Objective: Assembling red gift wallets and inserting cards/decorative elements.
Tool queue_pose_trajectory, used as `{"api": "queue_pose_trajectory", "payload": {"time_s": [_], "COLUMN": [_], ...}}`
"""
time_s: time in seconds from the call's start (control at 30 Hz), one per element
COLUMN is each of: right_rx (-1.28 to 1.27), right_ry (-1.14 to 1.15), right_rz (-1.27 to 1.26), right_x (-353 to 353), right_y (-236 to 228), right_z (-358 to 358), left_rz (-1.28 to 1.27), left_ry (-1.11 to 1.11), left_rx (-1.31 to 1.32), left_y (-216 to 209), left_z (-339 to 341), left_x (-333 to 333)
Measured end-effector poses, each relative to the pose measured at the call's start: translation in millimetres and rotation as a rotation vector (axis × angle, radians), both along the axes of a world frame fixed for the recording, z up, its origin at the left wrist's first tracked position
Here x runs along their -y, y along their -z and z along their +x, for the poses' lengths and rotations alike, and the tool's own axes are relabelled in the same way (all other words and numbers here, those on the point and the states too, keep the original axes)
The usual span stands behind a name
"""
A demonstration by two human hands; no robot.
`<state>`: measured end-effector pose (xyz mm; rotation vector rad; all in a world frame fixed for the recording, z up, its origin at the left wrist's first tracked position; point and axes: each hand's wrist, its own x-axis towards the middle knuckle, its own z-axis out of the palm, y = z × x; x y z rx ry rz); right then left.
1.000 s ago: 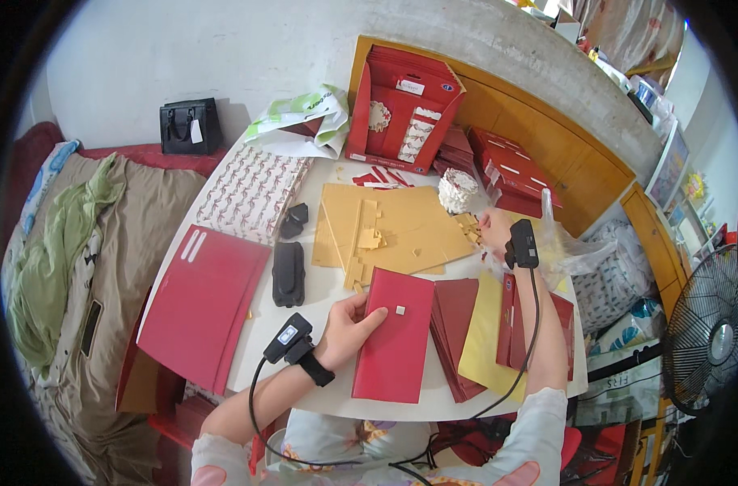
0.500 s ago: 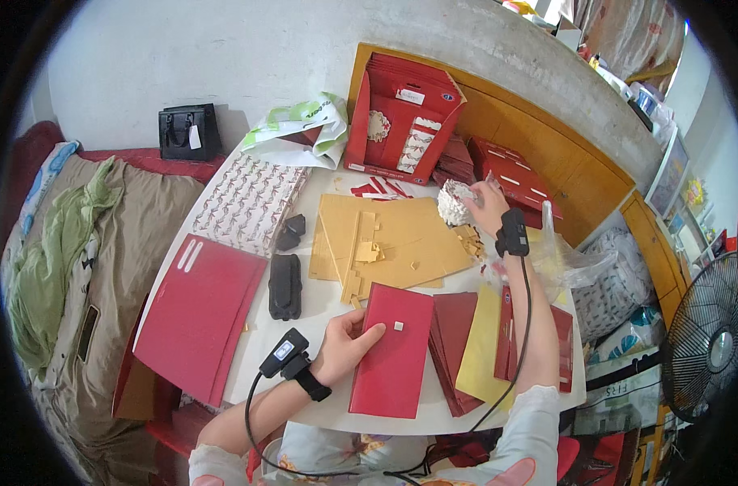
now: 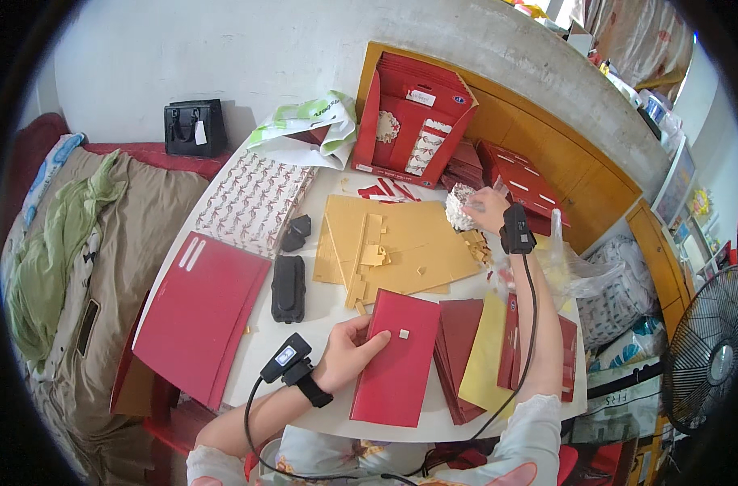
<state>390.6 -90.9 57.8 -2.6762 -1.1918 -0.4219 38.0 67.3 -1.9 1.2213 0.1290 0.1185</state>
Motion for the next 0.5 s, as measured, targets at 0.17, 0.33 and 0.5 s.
{"api": "queue_pose_trajectory", "payload": {"time_s": [0.17, 0.33, 0.5], "right_rx": [0.018, 0.470, 0.511], "right_ry": [-0.020, -0.100, 0.041], "right_rz": [-0.094, -0.075, 0.214], "right_x": [-6, -1, 9], "right_y": [-2, -4, -11], "right_z": [-4, -27, -57], "left_rz": [-0.018, -0.055, -0.021], "left_ry": [0.001, -0.007, -0.015], "left_rx": [-0.009, 0.013, 0.004], "left_y": [-1, -2, 3], "left_z": [0, 0, -1], "left_x": [-2, -2, -4]}}
